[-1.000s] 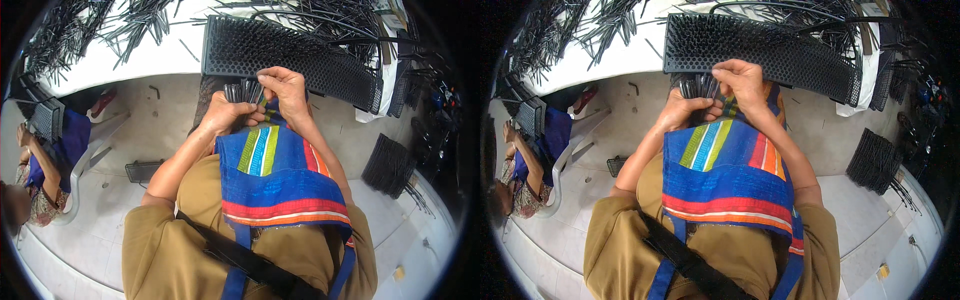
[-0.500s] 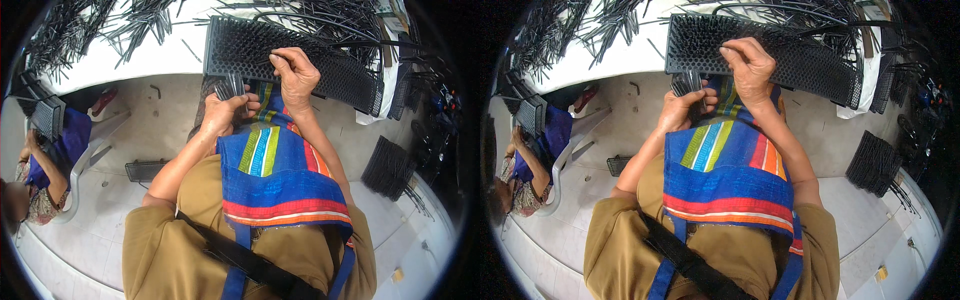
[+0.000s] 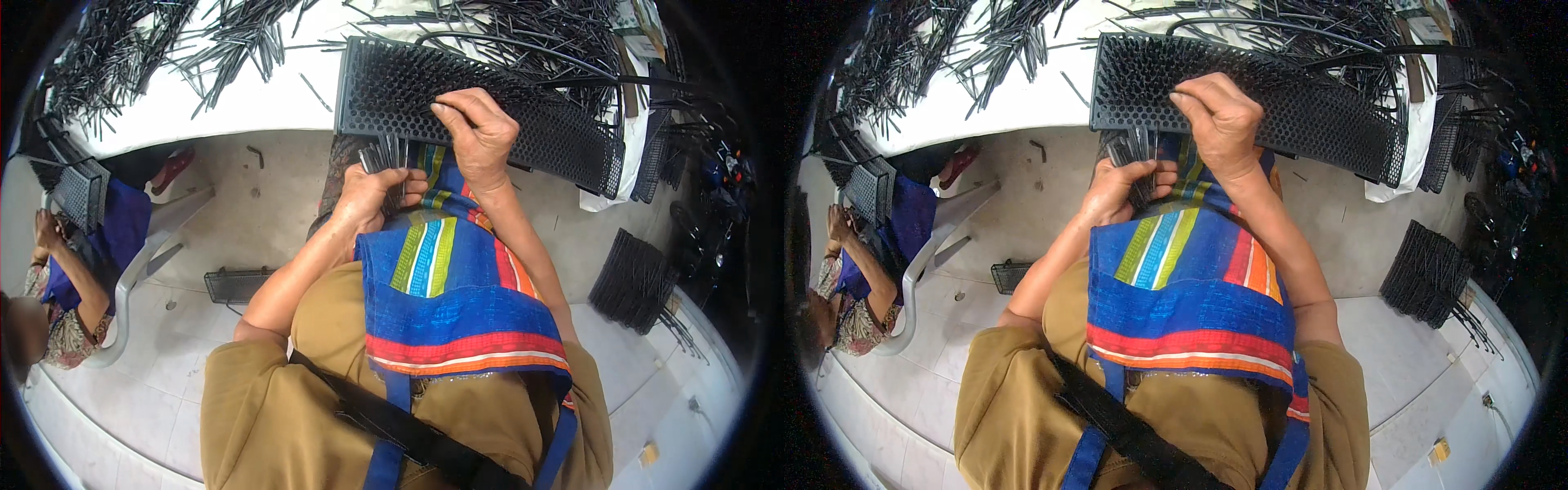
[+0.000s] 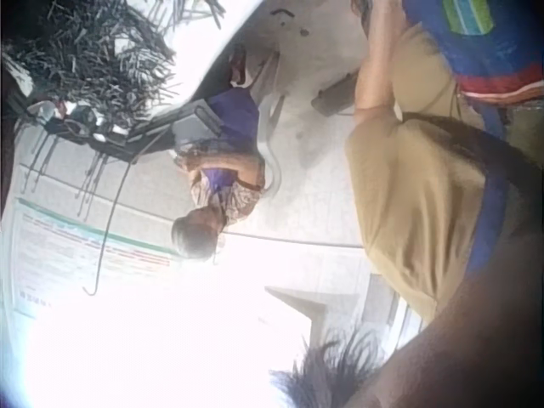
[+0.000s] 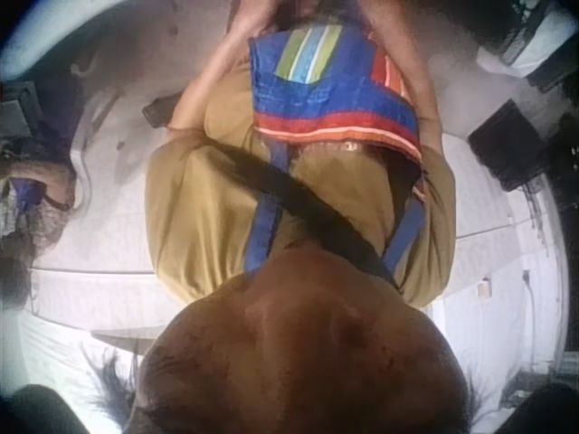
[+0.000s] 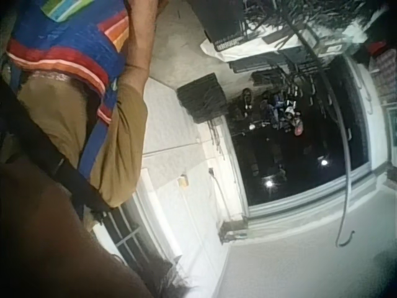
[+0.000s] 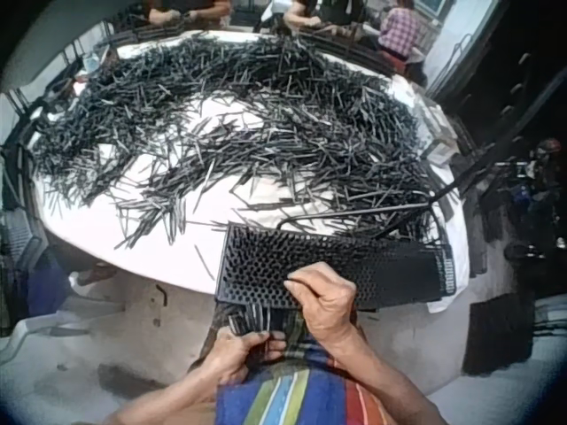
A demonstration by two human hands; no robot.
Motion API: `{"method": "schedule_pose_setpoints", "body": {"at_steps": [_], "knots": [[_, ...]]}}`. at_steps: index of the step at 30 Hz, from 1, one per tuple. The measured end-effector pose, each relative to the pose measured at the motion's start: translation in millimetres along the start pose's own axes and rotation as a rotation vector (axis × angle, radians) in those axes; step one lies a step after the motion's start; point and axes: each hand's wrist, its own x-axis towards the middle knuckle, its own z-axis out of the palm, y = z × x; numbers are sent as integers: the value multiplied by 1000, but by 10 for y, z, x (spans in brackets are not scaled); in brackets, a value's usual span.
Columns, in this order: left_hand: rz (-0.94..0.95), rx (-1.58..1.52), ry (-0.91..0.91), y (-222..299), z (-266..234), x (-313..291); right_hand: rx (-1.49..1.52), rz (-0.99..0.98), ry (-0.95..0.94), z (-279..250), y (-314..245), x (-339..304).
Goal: Manually inserting black bristles into a perforated brush base.
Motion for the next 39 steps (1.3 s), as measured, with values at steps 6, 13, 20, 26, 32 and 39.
{"method": "schedule_pose_setpoints", "body": {"at_steps": [6, 13, 20, 26, 32, 39], "knots": [[78, 24, 9, -1, 24, -38, -139, 26, -90, 77, -60, -23], [16, -64, 44, 4, 14, 10, -236, -96, -151, 69, -42, -39], [38, -29, -66, 21, 14, -30, 58, 506, -356, -22, -11, -262], [55, -68, 11, -9, 32, -33, 578, 830, -157, -70, 40, -304], [99, -63, 63, -72, 14, 8, 343, 389, 150, -124, 56, -133], [72, -60, 82, -71, 36, 11, 85, 124, 102, -181, 29, -124]]}}
